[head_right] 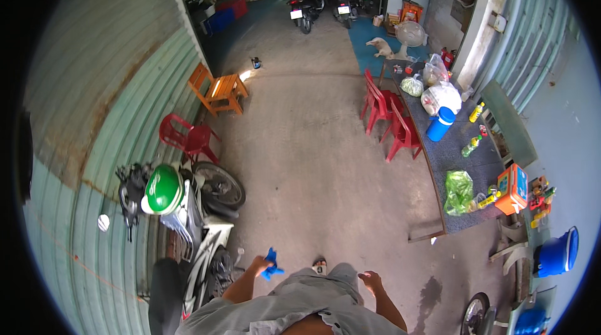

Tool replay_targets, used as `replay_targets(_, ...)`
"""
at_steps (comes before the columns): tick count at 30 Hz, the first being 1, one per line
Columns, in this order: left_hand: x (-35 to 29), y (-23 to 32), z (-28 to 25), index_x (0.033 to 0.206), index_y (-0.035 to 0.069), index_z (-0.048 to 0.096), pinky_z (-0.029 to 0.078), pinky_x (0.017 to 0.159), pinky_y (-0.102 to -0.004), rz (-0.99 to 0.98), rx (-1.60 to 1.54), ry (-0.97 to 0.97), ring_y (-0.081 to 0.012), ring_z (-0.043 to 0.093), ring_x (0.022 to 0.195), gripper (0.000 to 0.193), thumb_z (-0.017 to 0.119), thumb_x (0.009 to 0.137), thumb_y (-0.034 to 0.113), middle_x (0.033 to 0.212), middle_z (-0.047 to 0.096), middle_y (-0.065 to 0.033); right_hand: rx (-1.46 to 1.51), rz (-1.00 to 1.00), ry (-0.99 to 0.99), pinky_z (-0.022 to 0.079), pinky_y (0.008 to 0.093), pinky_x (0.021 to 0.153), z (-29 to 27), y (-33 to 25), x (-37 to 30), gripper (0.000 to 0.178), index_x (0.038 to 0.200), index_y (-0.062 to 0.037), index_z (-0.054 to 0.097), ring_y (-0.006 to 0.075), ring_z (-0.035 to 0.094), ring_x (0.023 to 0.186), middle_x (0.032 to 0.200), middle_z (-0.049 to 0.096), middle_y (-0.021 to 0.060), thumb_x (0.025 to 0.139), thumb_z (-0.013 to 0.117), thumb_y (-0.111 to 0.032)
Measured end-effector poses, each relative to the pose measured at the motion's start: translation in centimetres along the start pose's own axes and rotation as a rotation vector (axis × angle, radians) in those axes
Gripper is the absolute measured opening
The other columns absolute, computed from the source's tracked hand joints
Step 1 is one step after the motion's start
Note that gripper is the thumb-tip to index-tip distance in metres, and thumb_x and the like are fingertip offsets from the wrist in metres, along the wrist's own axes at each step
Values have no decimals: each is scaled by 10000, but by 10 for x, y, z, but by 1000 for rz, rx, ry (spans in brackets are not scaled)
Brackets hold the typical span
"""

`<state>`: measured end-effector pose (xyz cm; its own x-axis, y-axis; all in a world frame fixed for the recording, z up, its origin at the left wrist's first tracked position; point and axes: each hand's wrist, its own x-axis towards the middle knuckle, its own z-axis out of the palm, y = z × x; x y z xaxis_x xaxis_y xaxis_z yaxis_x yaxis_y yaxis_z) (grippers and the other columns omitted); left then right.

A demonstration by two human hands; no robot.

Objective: The person sits on the floor and uses a putty knife to mix purple paint in a small container, scraping the sides and bottom to ensure consistency. The person then wipes the putty knife with a blue cloth and stands up.

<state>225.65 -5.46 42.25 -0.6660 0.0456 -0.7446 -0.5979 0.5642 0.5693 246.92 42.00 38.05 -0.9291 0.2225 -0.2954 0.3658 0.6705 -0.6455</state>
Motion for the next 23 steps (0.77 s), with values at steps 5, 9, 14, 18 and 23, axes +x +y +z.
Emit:
replay_targets(5,109,250,-40,971,-47,705,560,654,-369,317,170,78,-207,699,736,332,782,759,196,841,726,-147,806,722,-145,533,307,587,-92,-81,103,229,981,-27,705,175,671,689,837,711,86,907,642,-235)
replay_targets(9,176,379,-43,972,-61,687,547,657,-366,421,218,130,-212,688,735,343,783,763,192,840,720,-145,1068,294,317,498,260,546,-217,-117,229,213,929,-16,690,158,624,599,763,673,66,941,587,-202)
replay_targets(14,267,319,-41,966,-31,709,544,636,-377,129,22,104,-196,675,703,265,777,759,120,835,721,-126,790,-384,790,404,263,604,-470,-274,420,246,804,-6,650,100,504,645,736,604,15,971,610,-182)
replay_targets(18,211,294,-29,847,-52,742,549,638,-381,-266,62,249,-227,697,710,332,845,663,205,799,730,-136,486,-888,1000,440,291,639,-613,-426,510,190,989,62,700,170,557,710,842,640,114,914,631,-98)
replay_targets(23,231,359,-26,897,-89,723,555,683,-411,-509,-38,172,-250,695,792,379,846,665,184,884,726,-176,-351,-1526,1105,481,260,629,-718,-532,503,528,1297,23,498,165,568,744,965,614,108,955,466,-377)
